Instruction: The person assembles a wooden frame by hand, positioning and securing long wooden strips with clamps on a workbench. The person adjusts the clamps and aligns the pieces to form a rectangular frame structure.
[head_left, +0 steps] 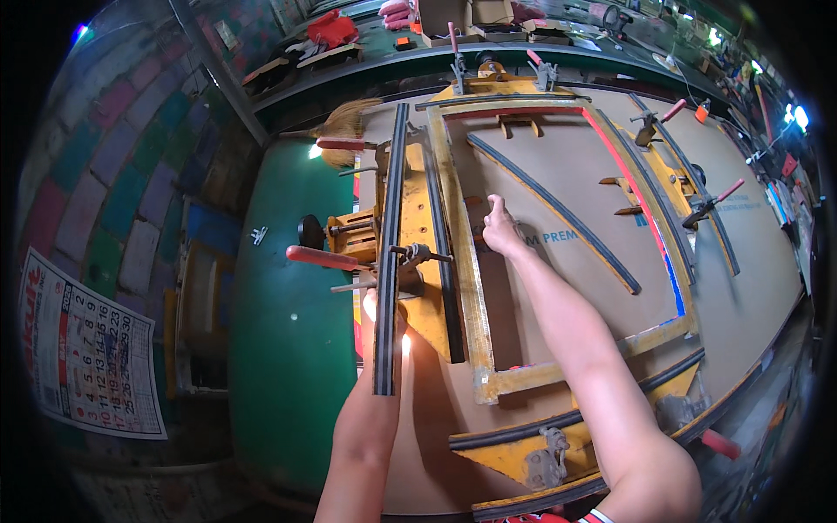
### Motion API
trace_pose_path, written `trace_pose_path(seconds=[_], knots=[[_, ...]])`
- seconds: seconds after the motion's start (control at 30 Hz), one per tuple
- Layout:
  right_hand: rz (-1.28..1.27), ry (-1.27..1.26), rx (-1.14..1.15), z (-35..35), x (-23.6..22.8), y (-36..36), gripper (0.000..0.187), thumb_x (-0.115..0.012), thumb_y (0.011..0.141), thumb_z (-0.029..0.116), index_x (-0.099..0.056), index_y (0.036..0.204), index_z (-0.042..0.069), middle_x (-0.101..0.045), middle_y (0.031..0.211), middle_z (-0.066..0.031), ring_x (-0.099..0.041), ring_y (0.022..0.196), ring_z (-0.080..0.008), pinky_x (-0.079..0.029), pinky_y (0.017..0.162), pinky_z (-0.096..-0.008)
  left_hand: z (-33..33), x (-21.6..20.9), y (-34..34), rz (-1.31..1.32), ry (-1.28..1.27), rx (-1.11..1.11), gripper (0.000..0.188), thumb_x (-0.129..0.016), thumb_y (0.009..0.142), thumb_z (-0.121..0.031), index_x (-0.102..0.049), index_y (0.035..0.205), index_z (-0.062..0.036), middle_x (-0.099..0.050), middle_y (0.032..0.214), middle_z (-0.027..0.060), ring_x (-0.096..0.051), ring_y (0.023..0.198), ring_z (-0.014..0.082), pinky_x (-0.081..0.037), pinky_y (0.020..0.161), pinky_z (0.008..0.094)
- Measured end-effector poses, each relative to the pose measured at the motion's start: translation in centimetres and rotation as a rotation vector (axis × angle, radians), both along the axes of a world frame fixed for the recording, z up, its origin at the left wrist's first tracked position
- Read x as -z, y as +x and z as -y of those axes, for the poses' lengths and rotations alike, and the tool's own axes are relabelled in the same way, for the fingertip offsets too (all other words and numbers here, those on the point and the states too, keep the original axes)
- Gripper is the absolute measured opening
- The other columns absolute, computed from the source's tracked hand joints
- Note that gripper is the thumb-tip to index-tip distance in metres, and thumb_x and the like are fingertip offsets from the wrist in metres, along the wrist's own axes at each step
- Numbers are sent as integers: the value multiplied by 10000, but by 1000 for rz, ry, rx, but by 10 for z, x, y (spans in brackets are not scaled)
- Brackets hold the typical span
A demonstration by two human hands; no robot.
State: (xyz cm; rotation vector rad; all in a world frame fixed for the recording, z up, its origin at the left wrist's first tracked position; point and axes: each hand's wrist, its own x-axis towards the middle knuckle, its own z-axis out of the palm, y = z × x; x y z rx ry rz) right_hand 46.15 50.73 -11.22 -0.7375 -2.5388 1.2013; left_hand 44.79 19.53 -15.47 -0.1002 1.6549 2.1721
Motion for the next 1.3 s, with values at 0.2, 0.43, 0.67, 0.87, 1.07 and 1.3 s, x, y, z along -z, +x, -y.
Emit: trace_pose_path(seconds=[0.2, 0.43, 0.67, 0.87, 1.07, 1.3], knots=[[-103, -53, 54, 11, 16, 13, 549, -462, 920, 7, -257, 1429, 16, -432, 1379, -312, -435, 1304, -421, -361, 1087, -471, -1, -7, 3, -5, -15, 9, 453, -457, 1000, -503, -637, 1038, -89, -570, 761, 51, -515, 640, 165, -437, 571, 314], [-317, -96, 167, 12, 22, 12, 529, -501, 946, 43, -307, 1438, 73, -551, 1006, -143, -577, 945, -293, -478, 867, -428, -1, -12, 3, -18, -30, 8, 441, -458, 1002, -487, -632, 1051, -84, -576, 781, 58, -524, 663, 173, -443, 593, 318], [-387, -22, 340, 1, 26, 1, 572, -506, 893, -25, -282, 1416, 39, -516, 1070, -154, -549, 958, -309, -461, 870, -443, -2, -13, -1, -25, -39, 8, 430, -460, 1004, -471, -627, 1065, -80, -582, 801, 66, -532, 687, 181, -449, 615, 322], [-362, 184, 320, 18, 60, 0, 545, -519, 941, 13, -276, 1420, 104, -490, 1145, -175, -568, 969, -355, -492, 817, -472, 0, -7, -6, -37, -39, -6, 421, -461, 1006, -458, -623, 1076, -76, -588, 818, 73, -540, 707, 188, -454, 633, 325], [-406, 433, 222, 1, 76, -19, 495, -507, 958, 44, -289, 1393, 132, -473, 1149, -196, -589, 929, -402, -526, 713, -494, 2, -5, -9, -56, -49, -13, 412, -462, 1008, -444, -619, 1088, -72, -593, 836, 80, -547, 728, 194, -459, 652, 328], [-461, 289, 371, -1, 66, -23, 521, -467, 914, -63, -298, 1386, 78, -477, 1102, -176, -588, 928, -332, -515, 757, -425, -1, -5, -5, -64, -60, -9, 402, -464, 1010, -428, -615, 1101, -67, -599, 855, 87, -556, 751, 202, -464, 674, 331]])
